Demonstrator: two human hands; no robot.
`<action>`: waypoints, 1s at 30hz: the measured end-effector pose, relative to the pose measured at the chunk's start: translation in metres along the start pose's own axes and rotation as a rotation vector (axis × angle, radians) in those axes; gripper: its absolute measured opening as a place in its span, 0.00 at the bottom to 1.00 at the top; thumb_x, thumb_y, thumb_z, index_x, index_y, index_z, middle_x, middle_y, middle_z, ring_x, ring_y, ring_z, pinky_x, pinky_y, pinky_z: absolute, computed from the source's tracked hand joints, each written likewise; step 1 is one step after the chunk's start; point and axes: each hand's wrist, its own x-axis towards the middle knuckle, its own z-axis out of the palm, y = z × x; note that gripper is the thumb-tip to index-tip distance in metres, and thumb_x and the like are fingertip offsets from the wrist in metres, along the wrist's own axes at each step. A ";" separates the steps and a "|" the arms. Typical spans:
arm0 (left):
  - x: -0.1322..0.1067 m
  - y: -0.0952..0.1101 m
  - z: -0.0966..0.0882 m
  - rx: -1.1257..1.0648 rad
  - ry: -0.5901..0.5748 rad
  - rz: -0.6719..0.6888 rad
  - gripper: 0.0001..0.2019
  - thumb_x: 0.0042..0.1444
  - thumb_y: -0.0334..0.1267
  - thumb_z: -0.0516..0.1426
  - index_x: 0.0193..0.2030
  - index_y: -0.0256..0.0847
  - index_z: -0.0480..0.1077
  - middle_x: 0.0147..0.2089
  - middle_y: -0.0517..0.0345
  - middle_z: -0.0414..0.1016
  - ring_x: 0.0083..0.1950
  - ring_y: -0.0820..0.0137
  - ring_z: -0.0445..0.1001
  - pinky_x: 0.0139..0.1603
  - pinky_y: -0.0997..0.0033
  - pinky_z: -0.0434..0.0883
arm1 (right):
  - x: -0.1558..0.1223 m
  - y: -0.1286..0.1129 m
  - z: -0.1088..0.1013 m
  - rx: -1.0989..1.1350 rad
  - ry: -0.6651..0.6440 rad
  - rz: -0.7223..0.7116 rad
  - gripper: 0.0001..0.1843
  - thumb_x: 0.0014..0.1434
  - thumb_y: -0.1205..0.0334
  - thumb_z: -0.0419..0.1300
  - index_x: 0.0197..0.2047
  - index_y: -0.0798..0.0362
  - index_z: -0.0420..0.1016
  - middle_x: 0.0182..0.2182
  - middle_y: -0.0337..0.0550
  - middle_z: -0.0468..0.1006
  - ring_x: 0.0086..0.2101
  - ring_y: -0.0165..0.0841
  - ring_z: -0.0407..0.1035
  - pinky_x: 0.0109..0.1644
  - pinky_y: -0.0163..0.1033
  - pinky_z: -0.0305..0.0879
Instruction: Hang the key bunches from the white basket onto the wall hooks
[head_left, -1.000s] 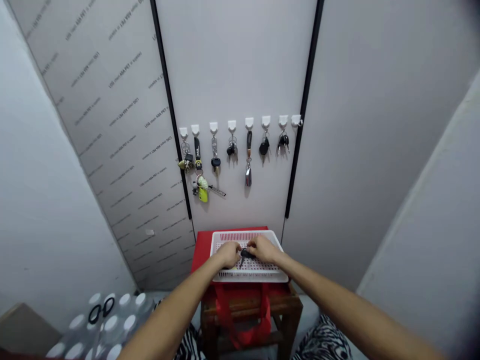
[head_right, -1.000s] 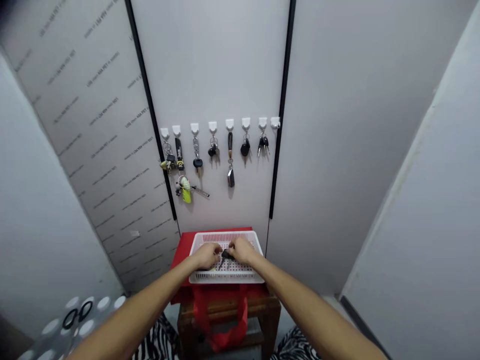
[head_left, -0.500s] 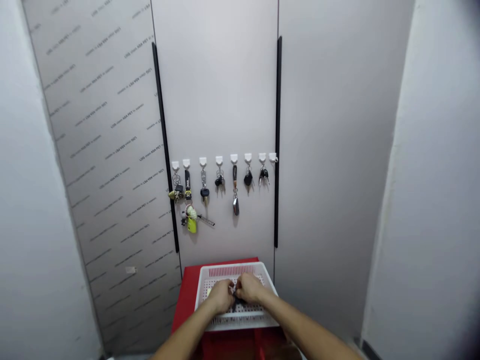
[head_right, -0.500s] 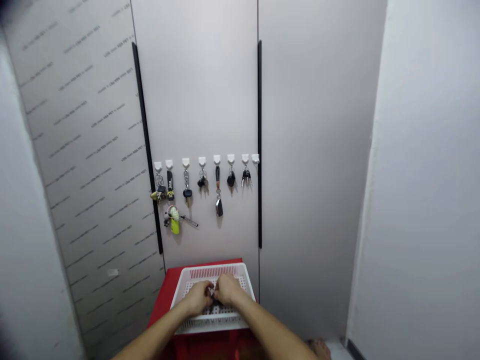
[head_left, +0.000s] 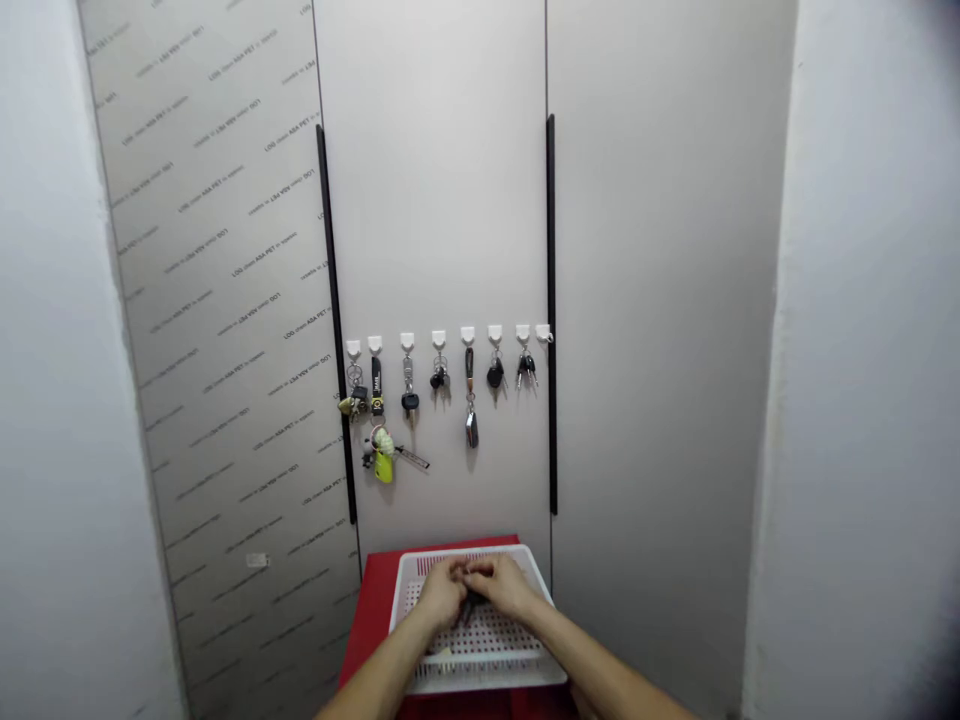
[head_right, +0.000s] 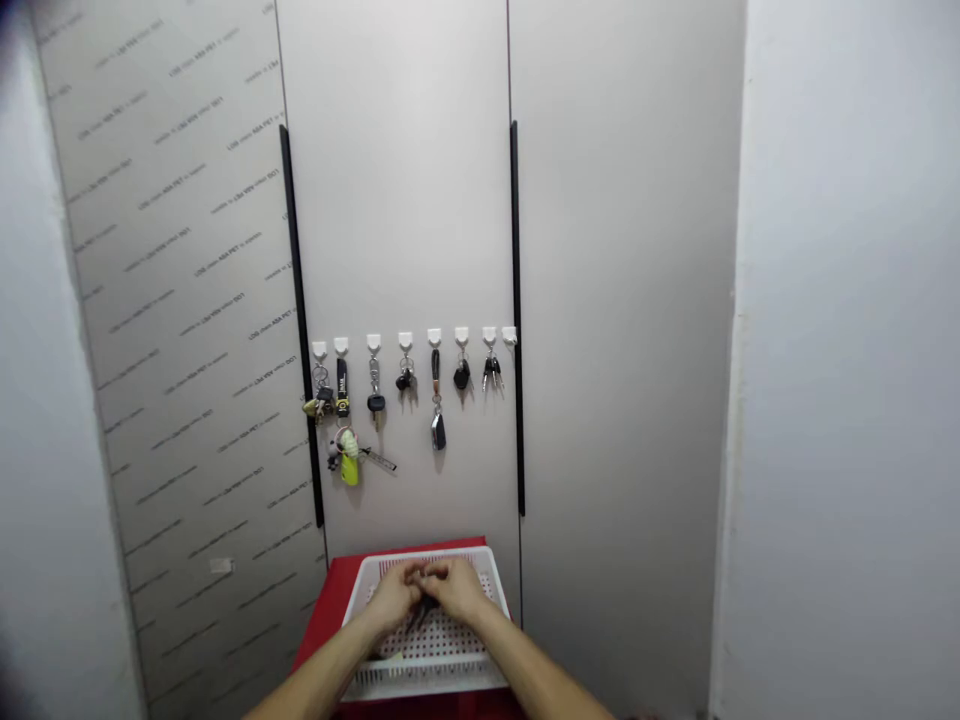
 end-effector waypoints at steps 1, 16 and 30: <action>0.002 0.005 0.001 -0.046 -0.004 0.023 0.16 0.32 0.19 0.46 0.30 0.32 0.64 0.22 0.62 0.65 0.24 0.79 0.62 0.26 0.80 0.59 | 0.002 -0.002 -0.004 0.066 0.054 0.030 0.13 0.41 0.61 0.50 0.25 0.58 0.72 0.21 0.40 0.72 0.23 0.27 0.62 0.26 0.29 0.54; 0.047 0.184 0.047 0.150 -0.005 0.491 0.17 0.36 0.23 0.50 0.38 0.33 0.60 0.34 0.53 0.67 0.30 0.77 0.63 0.31 0.77 0.62 | 0.041 -0.114 -0.188 0.409 0.515 -0.056 0.10 0.34 0.60 0.57 0.19 0.59 0.67 0.12 0.34 0.64 0.14 0.20 0.54 0.16 0.28 0.50; 0.093 0.267 0.090 0.336 -0.034 0.533 0.25 0.38 0.29 0.49 0.47 0.36 0.55 0.45 0.50 0.62 0.39 0.71 0.64 0.35 0.74 0.62 | 0.105 -0.123 -0.278 0.222 0.995 -0.016 0.06 0.37 0.63 0.56 0.18 0.58 0.64 0.13 0.34 0.62 0.14 0.20 0.55 0.14 0.26 0.53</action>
